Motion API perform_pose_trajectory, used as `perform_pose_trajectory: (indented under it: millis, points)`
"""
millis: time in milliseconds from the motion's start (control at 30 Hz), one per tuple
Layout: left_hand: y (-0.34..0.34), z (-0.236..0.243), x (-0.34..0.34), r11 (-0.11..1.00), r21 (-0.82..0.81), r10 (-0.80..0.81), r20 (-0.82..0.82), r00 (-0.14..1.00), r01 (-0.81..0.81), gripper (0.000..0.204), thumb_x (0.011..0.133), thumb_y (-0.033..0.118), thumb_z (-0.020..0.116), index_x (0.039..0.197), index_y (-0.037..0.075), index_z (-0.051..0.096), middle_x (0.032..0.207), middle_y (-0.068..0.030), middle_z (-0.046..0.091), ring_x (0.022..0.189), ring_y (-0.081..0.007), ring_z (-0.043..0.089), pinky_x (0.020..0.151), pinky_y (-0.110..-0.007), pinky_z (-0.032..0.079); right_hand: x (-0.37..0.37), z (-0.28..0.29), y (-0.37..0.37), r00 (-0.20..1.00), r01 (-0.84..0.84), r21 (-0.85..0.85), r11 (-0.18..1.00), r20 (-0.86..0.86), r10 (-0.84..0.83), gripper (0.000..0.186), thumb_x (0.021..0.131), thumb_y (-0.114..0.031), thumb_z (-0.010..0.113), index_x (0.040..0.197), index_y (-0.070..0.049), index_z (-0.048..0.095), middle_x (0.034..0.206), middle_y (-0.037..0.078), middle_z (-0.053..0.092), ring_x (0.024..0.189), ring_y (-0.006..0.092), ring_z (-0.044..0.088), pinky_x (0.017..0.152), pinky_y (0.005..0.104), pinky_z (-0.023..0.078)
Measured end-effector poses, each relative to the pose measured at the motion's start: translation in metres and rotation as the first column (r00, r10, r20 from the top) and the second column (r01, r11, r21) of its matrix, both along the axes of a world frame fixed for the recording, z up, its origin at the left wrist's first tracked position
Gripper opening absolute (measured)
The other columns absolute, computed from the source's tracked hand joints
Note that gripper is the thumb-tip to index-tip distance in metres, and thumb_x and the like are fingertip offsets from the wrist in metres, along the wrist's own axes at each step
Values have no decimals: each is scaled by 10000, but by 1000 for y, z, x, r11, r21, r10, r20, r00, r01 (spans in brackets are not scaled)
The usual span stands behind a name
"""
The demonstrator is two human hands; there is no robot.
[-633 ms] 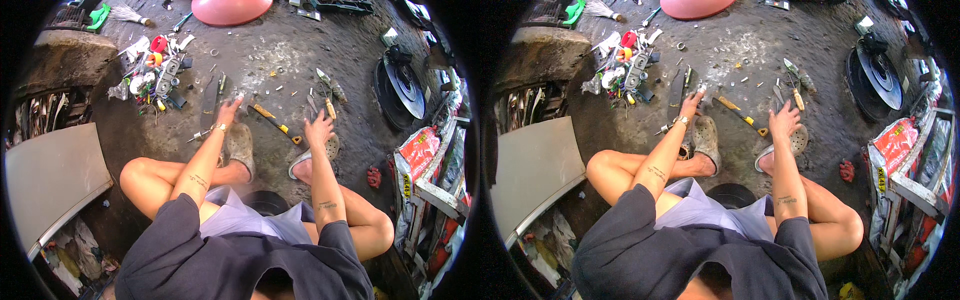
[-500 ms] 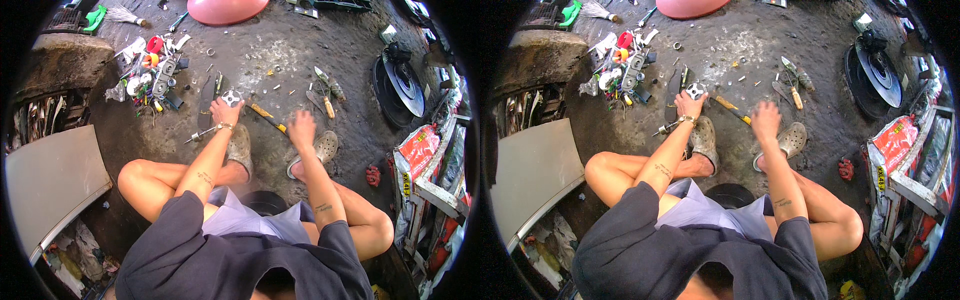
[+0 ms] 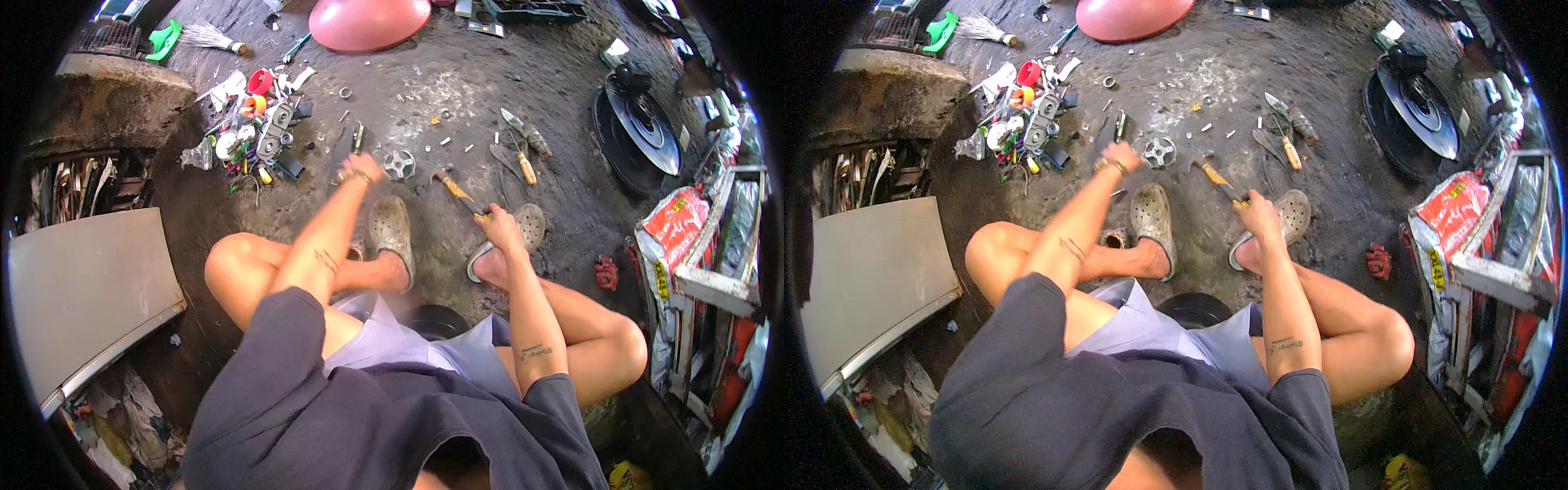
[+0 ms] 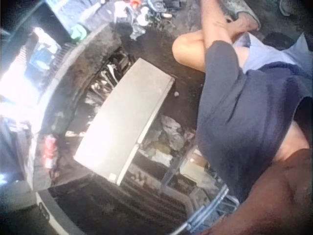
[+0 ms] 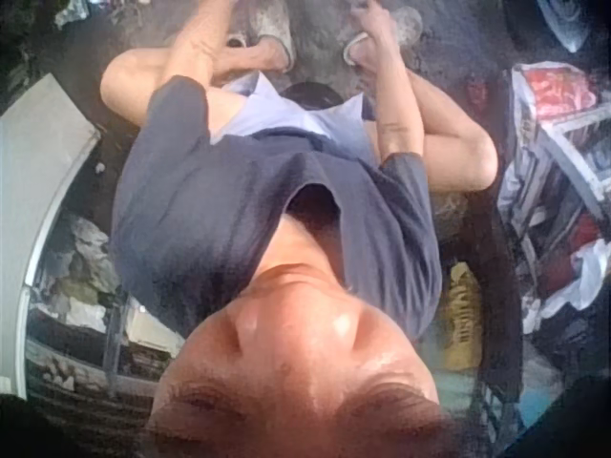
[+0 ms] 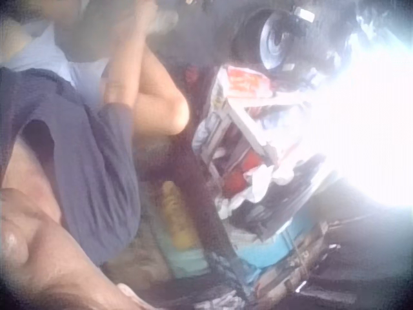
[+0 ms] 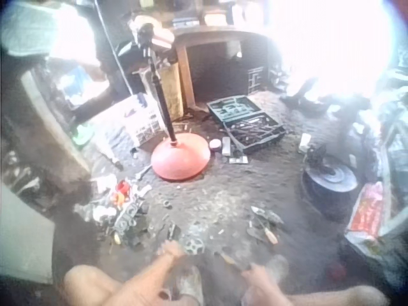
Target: The person sits on the floor and uses a hammer and chisel to work on small metal parts. They repeatedly strike the parts, inspect them, and adjust their position while handling various tools and debris.
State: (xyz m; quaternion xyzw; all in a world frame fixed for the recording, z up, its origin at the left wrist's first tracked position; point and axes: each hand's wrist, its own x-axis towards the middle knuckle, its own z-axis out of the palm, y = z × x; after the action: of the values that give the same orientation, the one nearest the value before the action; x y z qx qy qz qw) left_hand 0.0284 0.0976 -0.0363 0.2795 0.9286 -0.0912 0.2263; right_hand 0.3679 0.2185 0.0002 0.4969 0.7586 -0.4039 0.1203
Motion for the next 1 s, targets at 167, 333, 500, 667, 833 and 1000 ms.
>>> perform_pose_trajectory:
  millis: [167,333,500,667,833,1000]
  points:
    - [53,132,-190,894,0,-448,-45,893,448,515,793,504,742,1084,80,746,1122,-196,724,1037,-356,701,910,-459,552,-24,13,-12,894,299,-631,716,-78,-442,334,976,-383,644,1095,-73,611,679,18,550,494,133,508,441,302,402]
    - [107,202,-165,745,154,-625,-182,759,649,406,877,383,654,1098,49,719,1086,-246,712,1036,-399,685,887,-497,553,8,-22,-3,854,449,-536,715,22,-520,251,984,-305,637,1014,-73,548,652,20,521,466,149,490,410,338,405]
    - [24,53,-153,944,35,-329,137,934,328,598,867,575,671,1174,62,654,1139,-237,702,1066,-415,675,923,-507,532,-35,11,-23,965,250,-314,916,156,-210,472,967,-365,616,1219,27,538,975,310,696,911,469,696,760,536,539]
    - [4,-40,-87,987,143,-72,15,997,70,581,900,524,675,1173,29,539,1127,-276,680,1049,-441,668,892,-523,535,-13,13,-35,980,151,-67,986,138,-141,392,981,-359,609,1131,-8,514,936,341,670,944,548,634,790,594,484]
    - [4,-46,-96,852,503,18,248,969,-145,440,948,376,683,1173,13,578,1024,-172,691,943,-362,692,799,-458,571,-23,15,-24,973,222,-115,968,87,-213,343,994,-313,613,1108,-6,507,823,305,659,832,527,641,681,558,461]
    - [37,33,-82,371,463,-98,882,462,-805,281,1037,248,588,1204,27,539,1084,-53,634,922,-186,690,787,-317,591,-57,4,-2,973,230,-248,941,73,-219,479,973,-375,641,1220,24,543,937,287,671,924,442,667,786,486,487]
